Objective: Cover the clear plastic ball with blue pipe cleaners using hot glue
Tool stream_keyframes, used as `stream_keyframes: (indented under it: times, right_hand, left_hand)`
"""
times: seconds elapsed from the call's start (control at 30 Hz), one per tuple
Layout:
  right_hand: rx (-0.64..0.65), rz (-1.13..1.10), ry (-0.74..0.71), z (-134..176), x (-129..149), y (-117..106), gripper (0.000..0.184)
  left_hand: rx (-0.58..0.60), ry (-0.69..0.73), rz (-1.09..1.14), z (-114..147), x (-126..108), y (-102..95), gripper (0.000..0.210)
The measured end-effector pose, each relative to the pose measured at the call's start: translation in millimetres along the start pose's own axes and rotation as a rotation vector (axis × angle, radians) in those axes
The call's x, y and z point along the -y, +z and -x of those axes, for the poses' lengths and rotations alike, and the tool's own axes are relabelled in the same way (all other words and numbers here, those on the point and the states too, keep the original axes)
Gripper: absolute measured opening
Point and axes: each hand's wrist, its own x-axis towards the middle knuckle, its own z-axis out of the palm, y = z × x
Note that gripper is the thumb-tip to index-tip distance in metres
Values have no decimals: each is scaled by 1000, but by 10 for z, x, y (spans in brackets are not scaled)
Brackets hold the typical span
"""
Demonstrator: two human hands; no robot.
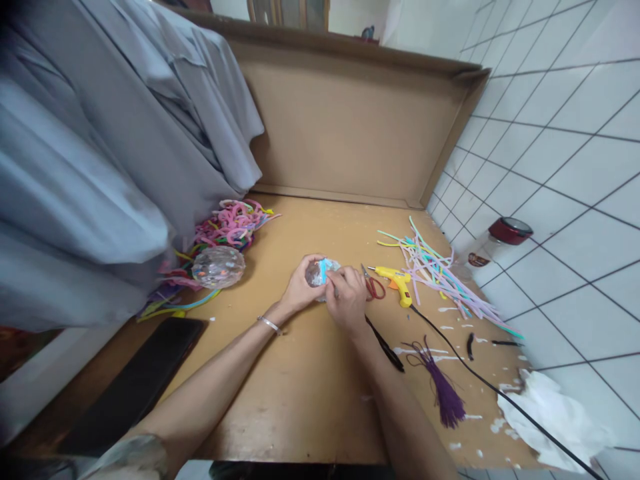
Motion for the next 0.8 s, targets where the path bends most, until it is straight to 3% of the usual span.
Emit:
stream_keyframes:
  times: [0.43, 0.8]
  right_hand:
    - [54, -34, -3, -9, -12, -2, 27]
    - [62, -38, -18, -12, -14, -4, 28]
  left_hand:
    - [31, 15, 62, 5, 80, -9, 51]
    - [70, 95, -13, -23, 49, -57, 39]
